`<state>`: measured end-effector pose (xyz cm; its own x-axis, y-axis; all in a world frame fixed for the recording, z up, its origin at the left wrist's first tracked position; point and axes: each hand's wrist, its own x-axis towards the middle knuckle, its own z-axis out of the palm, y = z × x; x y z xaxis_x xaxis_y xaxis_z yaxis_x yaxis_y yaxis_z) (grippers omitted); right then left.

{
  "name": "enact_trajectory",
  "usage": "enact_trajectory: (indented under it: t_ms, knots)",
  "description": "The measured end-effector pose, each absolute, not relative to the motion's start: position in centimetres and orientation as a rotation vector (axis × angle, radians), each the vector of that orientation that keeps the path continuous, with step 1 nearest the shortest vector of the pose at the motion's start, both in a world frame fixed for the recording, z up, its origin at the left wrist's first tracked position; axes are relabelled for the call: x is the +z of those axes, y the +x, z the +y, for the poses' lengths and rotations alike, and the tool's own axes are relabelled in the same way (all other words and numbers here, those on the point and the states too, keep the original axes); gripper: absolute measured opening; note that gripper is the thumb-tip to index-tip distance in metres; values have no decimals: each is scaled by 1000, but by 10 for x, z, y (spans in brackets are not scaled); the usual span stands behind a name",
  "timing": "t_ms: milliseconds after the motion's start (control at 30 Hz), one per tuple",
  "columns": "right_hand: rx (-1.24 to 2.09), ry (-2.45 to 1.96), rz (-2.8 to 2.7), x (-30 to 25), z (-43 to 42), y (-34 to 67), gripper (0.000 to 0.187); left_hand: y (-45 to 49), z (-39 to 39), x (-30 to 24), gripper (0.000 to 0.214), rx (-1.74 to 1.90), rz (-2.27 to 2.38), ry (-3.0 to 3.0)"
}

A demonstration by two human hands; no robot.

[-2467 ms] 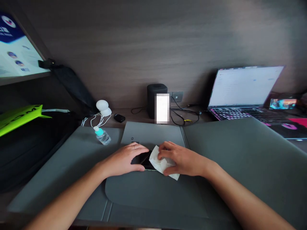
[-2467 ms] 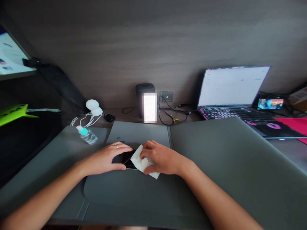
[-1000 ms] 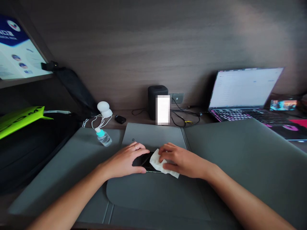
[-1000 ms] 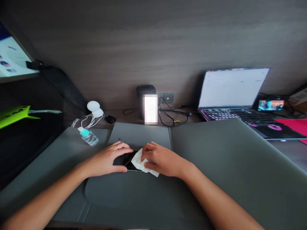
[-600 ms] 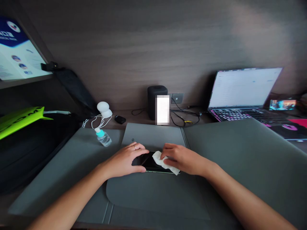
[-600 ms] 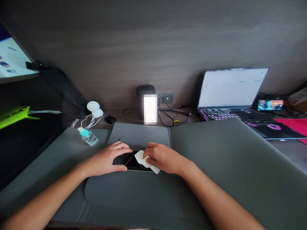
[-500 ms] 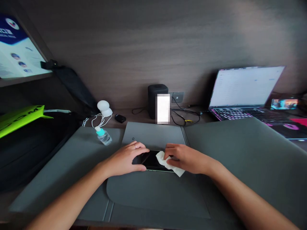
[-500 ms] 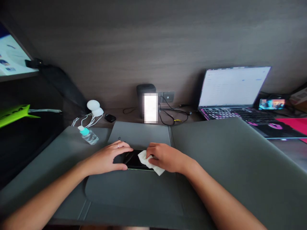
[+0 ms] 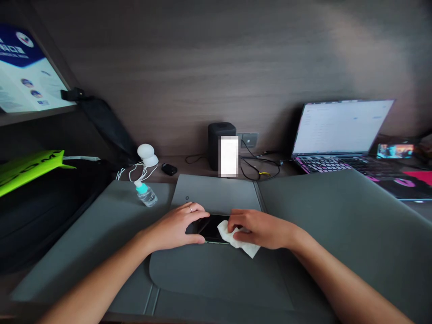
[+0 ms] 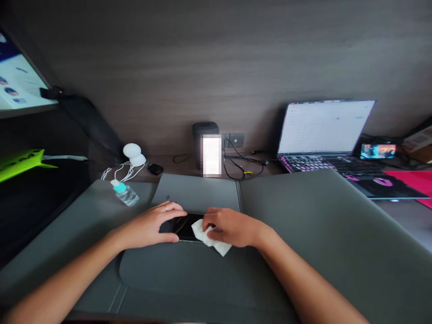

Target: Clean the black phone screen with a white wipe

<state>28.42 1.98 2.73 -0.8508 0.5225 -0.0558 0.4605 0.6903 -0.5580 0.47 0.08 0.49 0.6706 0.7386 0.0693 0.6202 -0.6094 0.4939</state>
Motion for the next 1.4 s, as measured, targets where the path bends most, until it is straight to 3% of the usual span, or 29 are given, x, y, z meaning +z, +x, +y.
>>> enact_trajectory:
  t_ms: [967, 1400]
  knots:
    - [894, -894, -2765, 26, 15, 276, 13, 4, 2, 3, 54, 389, 1057, 2450]
    - [750, -1264, -2778, 31, 17, 275, 7, 5, 1, 5, 53, 374, 1068, 2471]
